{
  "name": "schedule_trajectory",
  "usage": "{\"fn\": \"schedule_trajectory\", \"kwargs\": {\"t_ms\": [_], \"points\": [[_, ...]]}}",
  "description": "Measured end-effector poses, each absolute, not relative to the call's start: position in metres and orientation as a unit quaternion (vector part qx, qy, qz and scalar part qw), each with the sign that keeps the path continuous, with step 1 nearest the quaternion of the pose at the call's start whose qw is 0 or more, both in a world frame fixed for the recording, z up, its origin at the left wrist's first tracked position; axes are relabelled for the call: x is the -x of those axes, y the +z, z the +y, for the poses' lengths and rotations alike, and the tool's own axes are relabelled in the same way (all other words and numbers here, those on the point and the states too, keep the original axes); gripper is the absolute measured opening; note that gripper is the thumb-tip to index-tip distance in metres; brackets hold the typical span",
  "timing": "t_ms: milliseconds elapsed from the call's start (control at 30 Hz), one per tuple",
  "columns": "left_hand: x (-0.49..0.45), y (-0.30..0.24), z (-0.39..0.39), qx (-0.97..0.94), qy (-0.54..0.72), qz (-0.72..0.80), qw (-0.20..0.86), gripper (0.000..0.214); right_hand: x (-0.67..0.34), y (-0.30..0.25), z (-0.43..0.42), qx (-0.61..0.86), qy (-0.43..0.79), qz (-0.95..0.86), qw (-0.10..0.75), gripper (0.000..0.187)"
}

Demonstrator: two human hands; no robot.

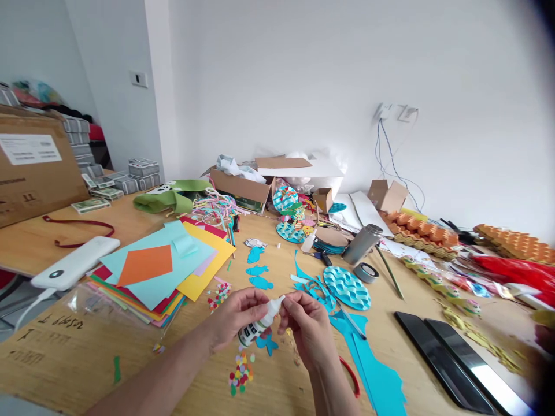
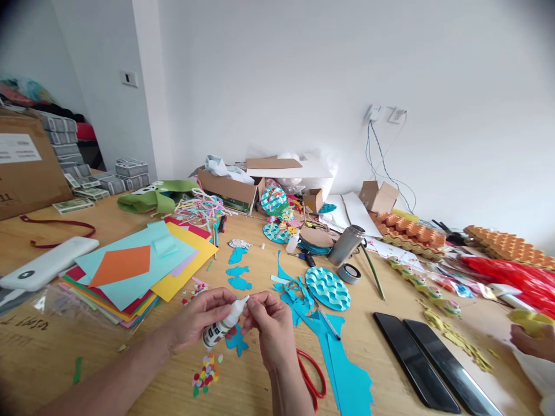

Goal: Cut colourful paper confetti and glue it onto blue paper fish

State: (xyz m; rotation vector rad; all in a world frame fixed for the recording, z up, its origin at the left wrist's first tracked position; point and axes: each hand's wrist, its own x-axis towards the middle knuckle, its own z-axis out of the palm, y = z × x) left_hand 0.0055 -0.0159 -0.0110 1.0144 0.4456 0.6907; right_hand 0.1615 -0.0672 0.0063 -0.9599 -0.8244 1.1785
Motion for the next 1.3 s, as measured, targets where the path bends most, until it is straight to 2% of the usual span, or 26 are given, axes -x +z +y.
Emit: {"fn": "schedule_trajectory", "kwargs": {"t_ms": [133, 433, 867, 1300], "points": [[-0.0057, -0.0118, -0.0156, -0.441, 0.306, 0.219, 0.815, 0.035, -0.1612, 0.0066, -0.0666, 0.426, 0.526, -0.360, 0.641, 0.029], [-0.0013, -0.0062, -0.0161, -0.417, 0.244, 0.257, 0.837, 0.045, -0.1615, 0.0064, -0.0660, 0.446, 0.539, -0.336, 0.631, 0.031], [-0.0020, -0.0058, -0.0116, -0.400, 0.282, 0.286, 0.824, 0.050, -0.1645, 0.0091, -0.0619, 0.416, 0.582, -0.276, 0.641, 0.033], [-0.0008, -0.0075, -0.0082, -0.376, 0.335, 0.255, 0.825, 0.042, -0.1658, 0.0084, -0.0629, 0.374, 0.578, -0.318, 0.652, 0.033]]}}
